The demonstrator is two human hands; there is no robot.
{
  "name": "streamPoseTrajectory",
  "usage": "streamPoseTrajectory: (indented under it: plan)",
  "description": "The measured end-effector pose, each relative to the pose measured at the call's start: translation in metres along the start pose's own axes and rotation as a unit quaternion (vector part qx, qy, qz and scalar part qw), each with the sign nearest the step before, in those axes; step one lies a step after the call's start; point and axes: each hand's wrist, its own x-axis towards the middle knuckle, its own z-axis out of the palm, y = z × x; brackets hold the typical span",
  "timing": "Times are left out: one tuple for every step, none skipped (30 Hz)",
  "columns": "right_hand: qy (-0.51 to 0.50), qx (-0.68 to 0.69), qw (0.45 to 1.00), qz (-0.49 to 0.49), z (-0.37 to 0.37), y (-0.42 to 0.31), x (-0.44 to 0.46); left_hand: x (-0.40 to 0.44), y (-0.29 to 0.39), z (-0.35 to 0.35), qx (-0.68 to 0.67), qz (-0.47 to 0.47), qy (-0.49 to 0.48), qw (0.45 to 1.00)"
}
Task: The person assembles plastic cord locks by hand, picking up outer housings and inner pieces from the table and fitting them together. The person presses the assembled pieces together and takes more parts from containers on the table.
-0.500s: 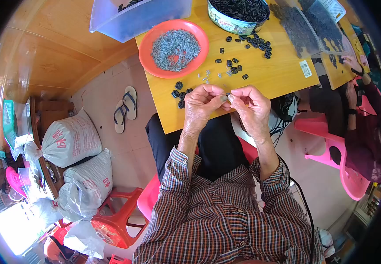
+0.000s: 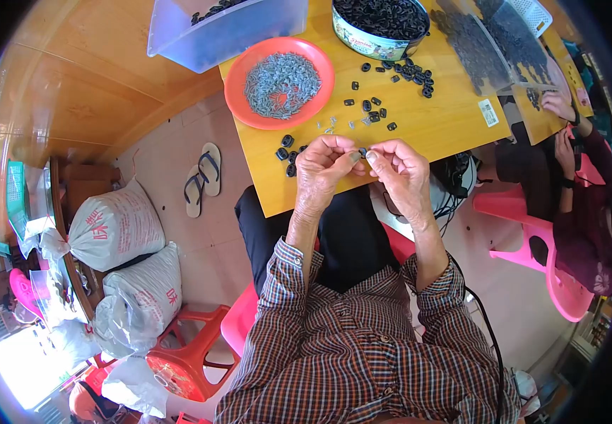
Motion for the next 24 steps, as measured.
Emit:
streamPoseTrajectory:
  plan:
    - [-0.012, -0.006, 1.000, 0.014, -0.0010, -0.0014, 0.0001, -0.0005, 0.0008, 0.0006, 0.007, -0.005, 0.006, 1.000]
    - [-0.023, -0.012, 0.999, 0.027, -0.0015, -0.0022, 0.0003, -0.0006, 0.0014, 0.0013, 0.014, -0.010, 0.011, 1.000]
    - [-0.024, -0.012, 0.999, 0.027, -0.0009, -0.0023, 0.0002, -0.0006, 0.0006, 0.0013, 0.014, -0.010, 0.012, 1.000]
    - [-0.026, -0.009, 0.999, 0.022, 0.0000, -0.0023, 0.0003, -0.0003, -0.0004, 0.0015, 0.022, -0.002, 0.011, 1.000]
    - [-0.029, -0.007, 0.999, 0.018, 0.0005, -0.0023, 0.0003, -0.0002, -0.0011, 0.0014, 0.030, 0.006, 0.011, 0.999]
    - [-0.029, -0.007, 0.999, 0.018, 0.0003, -0.0026, 0.0002, -0.0004, -0.0011, 0.0013, 0.030, 0.006, 0.011, 0.999]
    - [-0.027, -0.018, 0.999, 0.028, -0.0004, -0.0034, 0.0001, -0.0006, -0.0010, 0.0011, 0.032, -0.001, 0.009, 0.999]
    - [-0.025, -0.030, 0.999, 0.038, -0.0011, -0.0041, 0.0001, -0.0008, -0.0008, 0.0009, 0.033, -0.008, 0.008, 0.999]
    - [-0.025, -0.030, 0.999, 0.038, -0.0017, -0.0045, 0.0003, -0.0008, 0.0009, 0.0020, 0.033, -0.008, 0.008, 0.999]
    - [-0.025, -0.031, 0.998, 0.046, -0.0023, -0.0048, 0.0006, -0.0008, 0.0026, 0.0033, 0.025, -0.013, 0.011, 1.000]
    - [-0.025, -0.032, 0.998, 0.055, -0.0027, -0.0051, 0.0007, -0.0007, 0.0041, 0.0045, 0.017, -0.019, 0.014, 1.000]
    - [-0.024, -0.032, 0.998, 0.055, -0.0027, -0.0055, 0.0006, -0.0006, 0.0032, 0.0041, 0.017, -0.019, 0.014, 1.000]
    - [-0.023, -0.028, 0.998, 0.054, -0.0023, -0.0059, 0.0004, -0.0003, 0.0023, 0.0037, 0.014, -0.014, 0.015, 1.000]
    - [-0.021, -0.024, 0.998, 0.053, -0.0020, -0.0061, 0.0002, -0.0002, 0.0014, 0.0033, 0.011, -0.010, 0.017, 1.000]
    - [-0.021, -0.024, 0.998, 0.053, -0.0021, -0.0060, 0.0002, -0.0002, 0.0016, 0.0037, 0.011, -0.010, 0.017, 1.000]
    - [-0.021, -0.023, 0.998, 0.054, -0.0021, -0.0059, 0.0004, -0.0002, 0.0017, 0.0042, 0.015, -0.007, 0.016, 1.000]
    - [-0.023, -0.021, 0.998, 0.054, -0.0020, -0.0056, 0.0004, -0.0004, 0.0019, 0.0044, 0.019, -0.005, 0.015, 1.000]
    - [-0.023, -0.021, 0.998, 0.054, -0.0019, -0.0046, 0.0004, -0.0004, 0.0015, 0.0039, 0.019, -0.005, 0.015, 1.000]
    - [-0.025, -0.022, 0.998, 0.053, -0.0018, -0.0032, 0.0004, -0.0003, 0.0012, 0.0034, 0.023, -0.005, 0.014, 1.000]
    - [-0.027, -0.022, 0.998, 0.051, -0.0018, -0.0024, 0.0004, -0.0003, 0.0007, 0.0030, 0.028, -0.005, 0.012, 1.000]
    - [-0.027, -0.022, 0.998, 0.051, -0.0017, -0.0025, 0.0004, -0.0004, 0.0005, 0.0028, 0.028, -0.005, 0.012, 1.000]
    - [-0.030, -0.020, 0.998, 0.050, -0.0015, -0.0027, 0.0005, -0.0006, 0.0002, 0.0028, 0.030, -0.004, 0.012, 0.999]
    - [-0.032, -0.019, 0.998, 0.050, -0.0011, -0.0030, 0.0006, -0.0007, 0.0000, 0.0026, 0.031, -0.003, 0.011, 0.999]
    - [-0.032, -0.018, 0.998, 0.049, -0.0007, -0.0033, 0.0005, -0.0006, -0.0011, 0.0017, 0.032, -0.002, 0.011, 0.999]
